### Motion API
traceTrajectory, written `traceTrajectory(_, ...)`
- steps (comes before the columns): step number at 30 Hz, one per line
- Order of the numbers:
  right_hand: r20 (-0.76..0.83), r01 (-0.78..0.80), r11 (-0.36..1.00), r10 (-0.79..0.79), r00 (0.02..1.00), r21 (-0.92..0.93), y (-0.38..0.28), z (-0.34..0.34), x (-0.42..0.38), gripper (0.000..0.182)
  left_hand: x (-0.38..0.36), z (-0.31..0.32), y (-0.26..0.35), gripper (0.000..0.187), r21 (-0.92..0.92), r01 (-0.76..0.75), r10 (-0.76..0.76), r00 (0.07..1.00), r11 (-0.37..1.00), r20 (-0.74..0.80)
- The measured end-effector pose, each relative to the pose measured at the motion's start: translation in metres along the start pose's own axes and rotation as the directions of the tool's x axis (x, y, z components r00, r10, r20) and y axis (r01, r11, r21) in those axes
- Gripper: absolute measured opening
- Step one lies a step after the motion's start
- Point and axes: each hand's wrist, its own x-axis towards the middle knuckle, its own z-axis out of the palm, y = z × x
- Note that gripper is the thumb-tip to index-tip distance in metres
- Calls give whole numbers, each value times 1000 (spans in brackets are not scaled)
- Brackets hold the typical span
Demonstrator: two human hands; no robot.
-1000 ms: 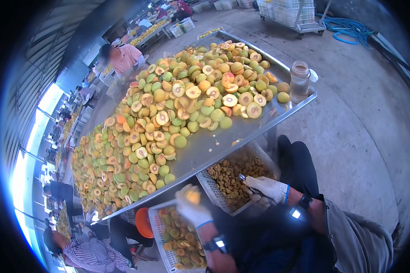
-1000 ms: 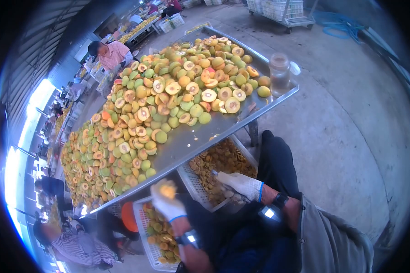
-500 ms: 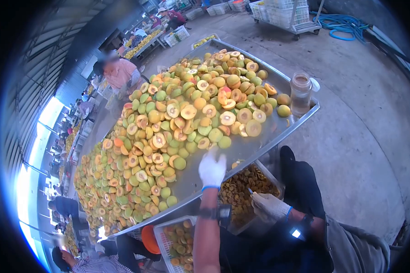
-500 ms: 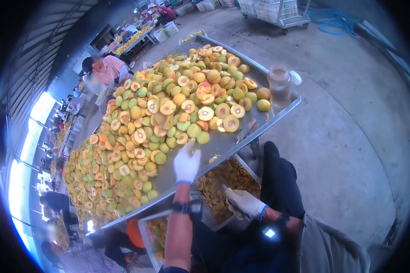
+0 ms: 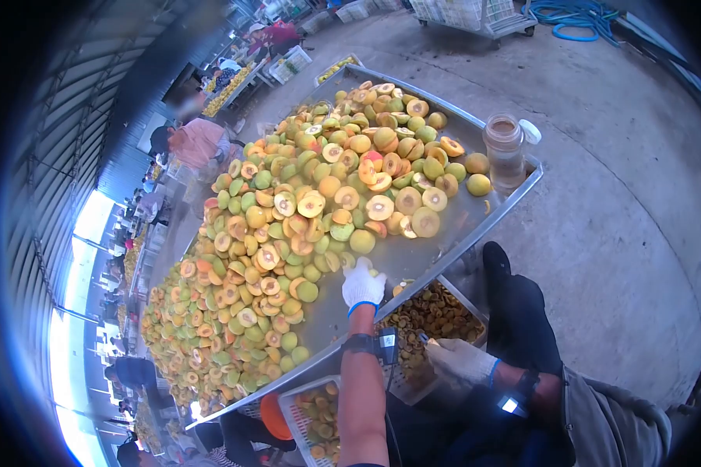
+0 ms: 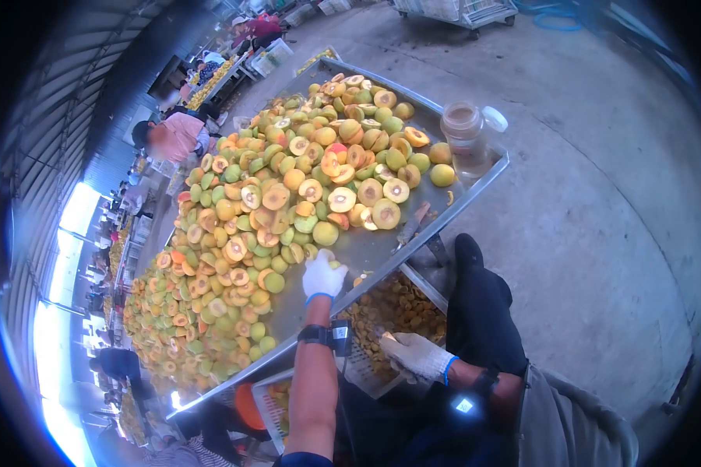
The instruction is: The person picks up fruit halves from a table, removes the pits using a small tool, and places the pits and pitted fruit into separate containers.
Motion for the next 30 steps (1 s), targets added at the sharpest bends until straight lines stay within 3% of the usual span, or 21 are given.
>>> traceTrajectory(3,-28,43,999,-44,999,-31,9,0,3,48,-7,-5,-32,51,54,50,-54,996,997,68)
traceTrajectory(4,-35,77,997,-77,996,-25,12,0,1,47,-12,-8,-44,47,-246,71,-55,996,967,71)
traceTrajectory(5,-37,84,996,-85,996,-28,15,0,-2,47,-16,-8,-54,44,-524,85,-53,996,848,76)
traceTrajectory(6,-34,177,984,-177,984,-4,15,1,-6,46,-32,-27,-45,39,-789,174,-117,985,590,129)
traceTrajectory(8,-24,290,957,-290,957,-18,7,2,-18,42,-64,-58,-39,46,-964,227,-71,973,138,219)
traceTrajectory(9,-17,290,957,-291,957,-23,1,3,-24,42,-82,-66,-35,49,-973,206,-31,977,-107,211)
traceTrajectory(10,-5,322,944,-323,946,-74,-5,6,-28,41,-103,-70,-31,49,-973,202,-40,978,-110,207)
traceTrajectory(12,-7,459,874,-466,885,-159,1,15,-23,42,-147,-78,-8,52,-878,134,29,990,-459,136)
traceTrajectory(17,10,429,825,-457,889,-367,-19,38,-57,40,-214,-66,12,63,-798,98,74,995,-595,67)
traceTrajectory(20,18,502,734,-557,830,-458,-14,45,-57,44,-230,-65,22,64,-723,83,70,996,-686,48)
traceTrajectory(24,-51,485,650,-627,778,-586,-14,51,-64,36,-241,-71,37,65,-751,24,58,998,-660,-19)
traceTrajectory(27,-77,476,655,-630,773,-587,-13,54,-63,38,-241,-71,43,51,-793,-35,13,998,-609,-54)
traceTrajectory(30,-68,481,632,-644,762,-608,-9,54,-59,47,-237,-71,48,38,-795,-1,-100,992,-606,75)
